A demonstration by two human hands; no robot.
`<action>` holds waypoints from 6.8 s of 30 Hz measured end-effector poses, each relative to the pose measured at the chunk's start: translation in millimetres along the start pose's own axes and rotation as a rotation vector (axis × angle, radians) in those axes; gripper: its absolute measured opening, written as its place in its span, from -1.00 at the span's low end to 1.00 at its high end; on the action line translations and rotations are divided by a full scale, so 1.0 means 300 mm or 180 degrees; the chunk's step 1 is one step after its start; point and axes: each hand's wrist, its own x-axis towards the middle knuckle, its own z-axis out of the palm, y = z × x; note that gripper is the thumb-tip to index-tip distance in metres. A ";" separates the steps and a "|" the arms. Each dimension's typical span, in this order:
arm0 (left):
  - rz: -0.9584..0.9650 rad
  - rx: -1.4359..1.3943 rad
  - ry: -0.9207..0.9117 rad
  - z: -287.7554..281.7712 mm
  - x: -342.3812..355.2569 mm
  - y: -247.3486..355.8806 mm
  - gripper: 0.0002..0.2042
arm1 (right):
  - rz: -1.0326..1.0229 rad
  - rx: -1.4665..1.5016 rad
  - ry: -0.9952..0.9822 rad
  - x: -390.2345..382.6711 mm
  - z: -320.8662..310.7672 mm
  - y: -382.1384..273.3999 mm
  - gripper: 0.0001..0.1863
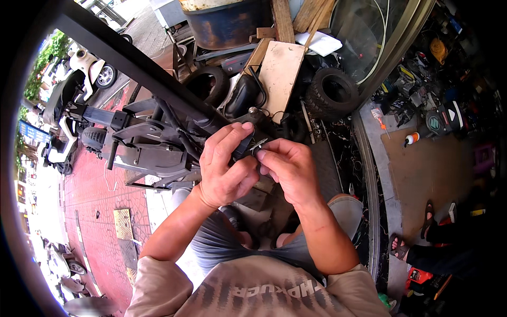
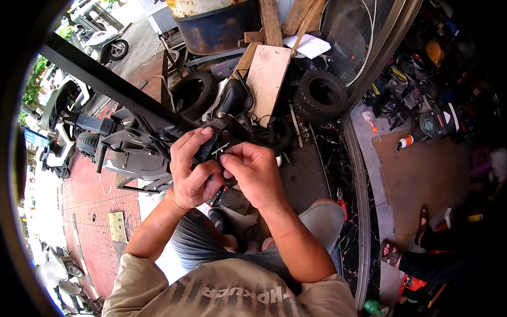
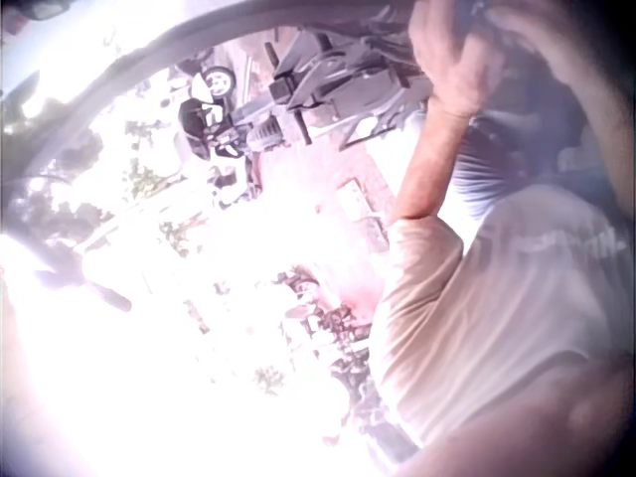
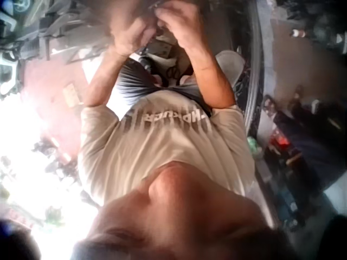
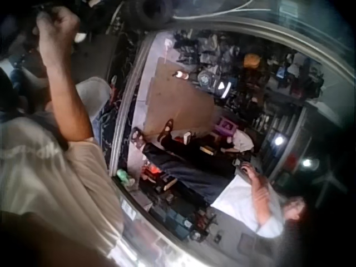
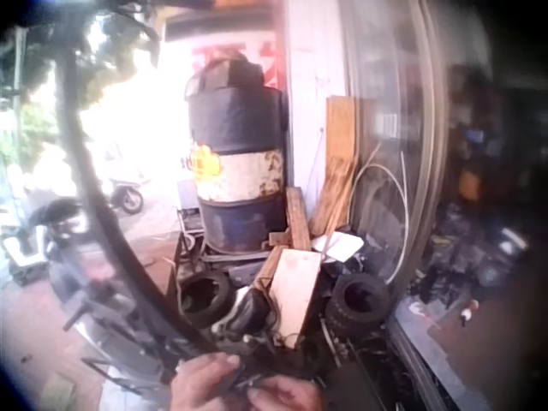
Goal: The person works on the wiring of a scooter, stripping wire ends, twisting them together, and securing the connection with electrical tape. They use pliers to strip the insulation and a lighter to heat the tape for a secure seal.
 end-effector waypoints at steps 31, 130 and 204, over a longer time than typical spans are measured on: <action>-0.5639 -0.4901 0.1646 0.015 0.002 0.268 -0.88 | 0.0262 -0.1275 -0.0280 0.002 -0.019 -0.110 -0.88; -0.5704 -0.5876 0.1180 -0.004 0.037 0.213 -0.86 | -0.1592 -0.2347 0.0153 -0.049 0.003 -0.113 -0.94; -0.5263 -0.5693 0.0466 -0.043 -0.033 0.100 -0.83 | -0.0927 -0.0933 0.2302 -0.521 -0.598 -0.082 -0.85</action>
